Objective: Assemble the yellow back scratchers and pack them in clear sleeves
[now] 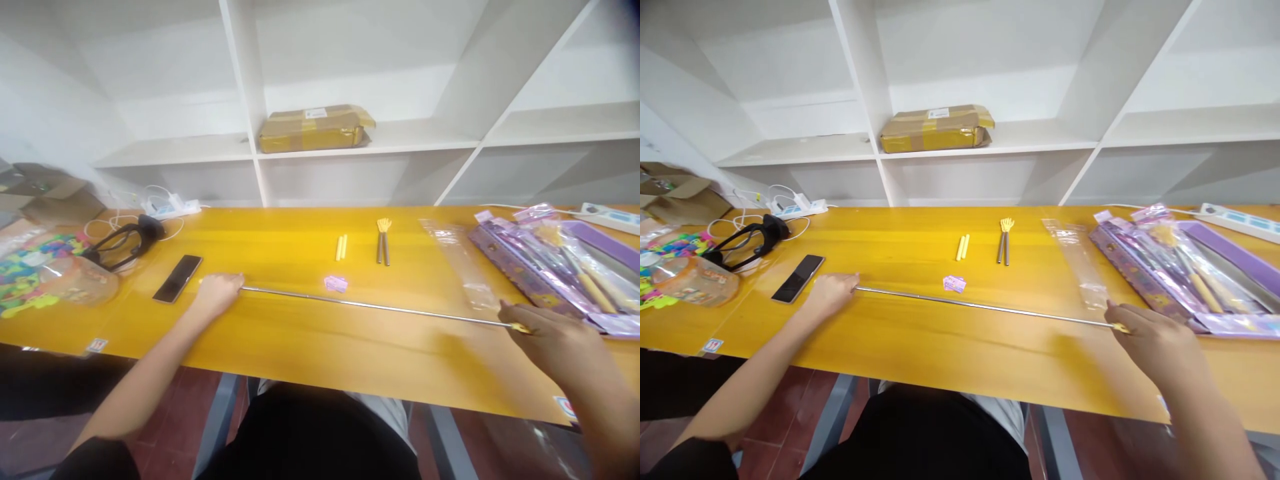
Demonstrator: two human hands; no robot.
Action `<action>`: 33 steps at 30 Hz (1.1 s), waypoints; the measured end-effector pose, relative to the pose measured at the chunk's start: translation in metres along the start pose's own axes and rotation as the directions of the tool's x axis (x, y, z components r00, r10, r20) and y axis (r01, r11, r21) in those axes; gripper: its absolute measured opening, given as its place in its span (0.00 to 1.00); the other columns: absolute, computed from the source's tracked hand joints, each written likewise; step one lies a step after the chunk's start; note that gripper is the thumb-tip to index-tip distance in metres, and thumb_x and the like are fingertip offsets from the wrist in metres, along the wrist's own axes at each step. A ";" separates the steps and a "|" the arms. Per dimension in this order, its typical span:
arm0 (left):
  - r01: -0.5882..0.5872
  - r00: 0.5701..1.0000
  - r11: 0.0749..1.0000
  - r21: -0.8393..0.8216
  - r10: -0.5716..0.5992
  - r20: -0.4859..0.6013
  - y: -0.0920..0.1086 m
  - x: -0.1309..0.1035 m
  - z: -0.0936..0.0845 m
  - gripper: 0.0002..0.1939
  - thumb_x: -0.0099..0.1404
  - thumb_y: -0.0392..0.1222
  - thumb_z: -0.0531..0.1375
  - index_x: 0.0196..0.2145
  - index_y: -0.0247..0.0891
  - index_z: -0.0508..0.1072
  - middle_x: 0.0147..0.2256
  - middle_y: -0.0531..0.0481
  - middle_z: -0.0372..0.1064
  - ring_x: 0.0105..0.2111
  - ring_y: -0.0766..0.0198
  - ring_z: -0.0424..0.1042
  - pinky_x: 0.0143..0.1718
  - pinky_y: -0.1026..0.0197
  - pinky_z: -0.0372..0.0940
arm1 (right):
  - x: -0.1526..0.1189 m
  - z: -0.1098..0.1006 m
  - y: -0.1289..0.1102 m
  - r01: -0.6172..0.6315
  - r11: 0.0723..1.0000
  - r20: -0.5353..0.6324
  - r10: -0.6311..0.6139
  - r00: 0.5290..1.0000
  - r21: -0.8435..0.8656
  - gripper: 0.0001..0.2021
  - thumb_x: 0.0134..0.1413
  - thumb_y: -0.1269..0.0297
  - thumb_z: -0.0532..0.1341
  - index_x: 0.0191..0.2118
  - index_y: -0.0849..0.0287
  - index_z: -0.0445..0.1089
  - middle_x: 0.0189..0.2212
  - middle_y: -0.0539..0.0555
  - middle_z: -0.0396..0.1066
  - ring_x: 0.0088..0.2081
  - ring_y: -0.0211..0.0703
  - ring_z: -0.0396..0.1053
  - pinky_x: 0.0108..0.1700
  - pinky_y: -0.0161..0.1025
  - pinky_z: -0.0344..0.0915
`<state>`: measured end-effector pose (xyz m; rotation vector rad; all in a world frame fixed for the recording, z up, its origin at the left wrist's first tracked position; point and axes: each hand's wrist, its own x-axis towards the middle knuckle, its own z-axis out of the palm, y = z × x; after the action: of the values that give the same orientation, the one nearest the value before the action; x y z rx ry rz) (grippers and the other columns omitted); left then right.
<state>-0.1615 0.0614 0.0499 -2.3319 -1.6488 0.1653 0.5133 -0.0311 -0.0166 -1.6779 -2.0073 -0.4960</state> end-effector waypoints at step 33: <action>0.009 0.979 0.997 -0.077 -0.024 -0.201 0.010 -0.027 -0.001 0.25 0.79 0.45 0.51 0.24 0.38 0.74 0.24 0.46 0.74 0.26 0.62 0.71 0.27 0.59 0.49 | -0.008 -0.007 0.012 -0.659 0.743 0.451 0.632 0.630 -0.121 0.14 0.39 0.60 0.63 0.36 0.48 0.81 0.26 0.74 0.76 0.16 0.47 0.59 0.29 0.52 0.52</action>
<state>-0.1613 0.0327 0.0456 -2.3014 -1.5995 -0.1366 0.5268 -0.0390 -0.0157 -2.4853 -1.4710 0.2575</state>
